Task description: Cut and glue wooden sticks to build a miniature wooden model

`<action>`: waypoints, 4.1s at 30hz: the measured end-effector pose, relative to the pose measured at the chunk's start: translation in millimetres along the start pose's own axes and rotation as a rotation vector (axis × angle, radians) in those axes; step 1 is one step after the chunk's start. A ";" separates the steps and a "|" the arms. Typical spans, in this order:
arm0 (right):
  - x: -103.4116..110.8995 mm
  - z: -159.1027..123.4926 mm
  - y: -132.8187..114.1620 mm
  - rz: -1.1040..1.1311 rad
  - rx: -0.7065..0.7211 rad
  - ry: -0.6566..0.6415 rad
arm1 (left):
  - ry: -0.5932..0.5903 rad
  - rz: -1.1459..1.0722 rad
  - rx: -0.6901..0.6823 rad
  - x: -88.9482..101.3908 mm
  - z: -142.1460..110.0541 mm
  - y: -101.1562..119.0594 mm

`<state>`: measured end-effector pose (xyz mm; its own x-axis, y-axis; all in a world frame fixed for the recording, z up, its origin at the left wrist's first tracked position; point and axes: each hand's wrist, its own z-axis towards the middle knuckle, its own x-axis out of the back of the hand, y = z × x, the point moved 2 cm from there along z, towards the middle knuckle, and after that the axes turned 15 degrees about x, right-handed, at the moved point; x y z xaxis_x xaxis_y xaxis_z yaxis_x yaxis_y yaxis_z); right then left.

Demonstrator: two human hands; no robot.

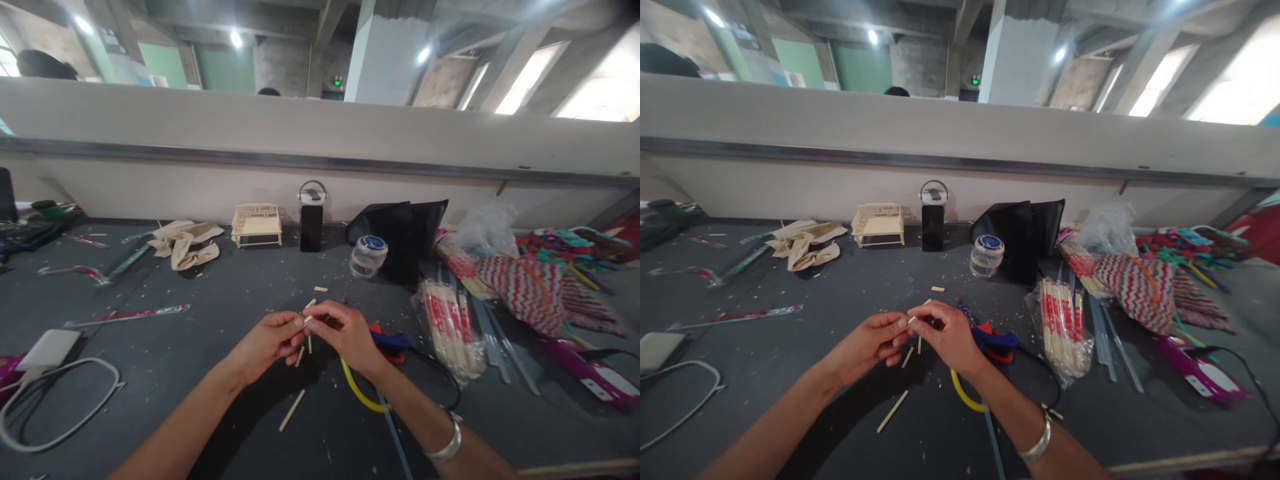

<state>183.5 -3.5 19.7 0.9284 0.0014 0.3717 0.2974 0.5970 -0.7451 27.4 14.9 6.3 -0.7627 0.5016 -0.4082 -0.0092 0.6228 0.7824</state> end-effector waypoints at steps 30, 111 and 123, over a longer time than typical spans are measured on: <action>16.9 0.3 10.8 -0.675 0.137 -0.014 | 0.678 1.189 -0.276 18.6 -0.5 9.4; -14.3 -8.3 -5.1 -0.229 -0.046 0.014 | 0.501 0.626 -0.380 -4.4 -1.2 -0.3; -20.3 -10.9 -8.9 -0.238 -0.010 0.055 | 0.730 1.044 -0.679 -7.3 -5.9 -0.7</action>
<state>164.4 -17.7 12.7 0.8425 -0.1825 0.5069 0.5114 0.5670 -0.6458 29.1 7.3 11.5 -0.7650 -0.0020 0.6440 0.6075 -0.3344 0.7205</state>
